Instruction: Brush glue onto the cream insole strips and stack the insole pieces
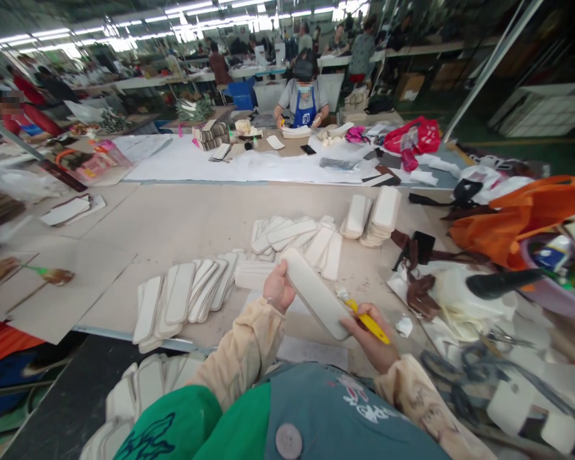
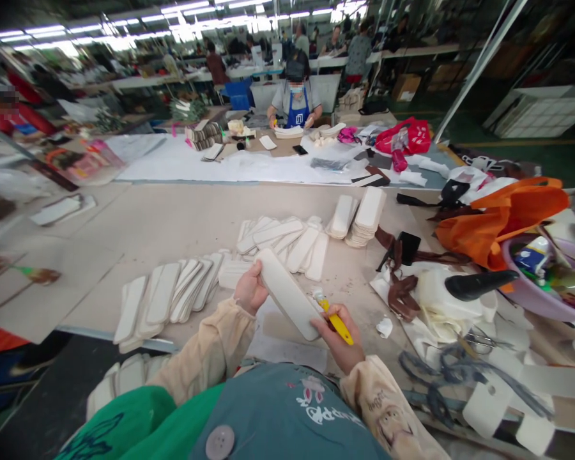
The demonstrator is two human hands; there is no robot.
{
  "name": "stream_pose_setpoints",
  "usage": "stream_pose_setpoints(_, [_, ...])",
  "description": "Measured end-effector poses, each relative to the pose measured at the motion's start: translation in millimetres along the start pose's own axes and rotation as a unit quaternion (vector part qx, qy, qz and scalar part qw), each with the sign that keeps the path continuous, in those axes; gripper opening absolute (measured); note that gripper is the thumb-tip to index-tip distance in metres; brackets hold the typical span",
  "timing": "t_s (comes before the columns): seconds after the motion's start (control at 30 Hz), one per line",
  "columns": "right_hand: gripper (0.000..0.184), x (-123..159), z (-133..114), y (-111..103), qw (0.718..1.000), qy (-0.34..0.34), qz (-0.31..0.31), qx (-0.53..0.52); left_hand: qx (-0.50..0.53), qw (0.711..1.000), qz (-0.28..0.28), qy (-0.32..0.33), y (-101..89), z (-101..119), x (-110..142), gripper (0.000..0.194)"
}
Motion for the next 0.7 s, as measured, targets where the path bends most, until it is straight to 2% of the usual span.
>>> stream_pose_setpoints(0.3, [0.036,-1.4,12.0,7.2,0.999,0.0,-0.045,-0.002,0.025,0.998,0.05,-0.012,-13.8,-7.7,-3.1,0.018])
stream_pose_setpoints(0.53, [0.039,-1.5,9.9,9.7,0.998,0.019,-0.049,-0.026,0.025,0.999,0.044,-0.01,-13.7,-9.8,-4.6,0.019])
stream_pose_setpoints(0.7, [0.037,-1.0,5.5,8.8,0.999,0.005,-0.049,-0.001,0.017,0.999,0.04,-0.004,-13.4,-9.0,-5.9,0.019])
Point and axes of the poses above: each hand's wrist, its own x-axis away from the middle knuckle, its own y-axis out of the palm, z = x × y, the point moved 10 cm from there along -x, towards the middle knuckle, and after that the axes turned 4 degrees about -z, right-handed, at the moved point
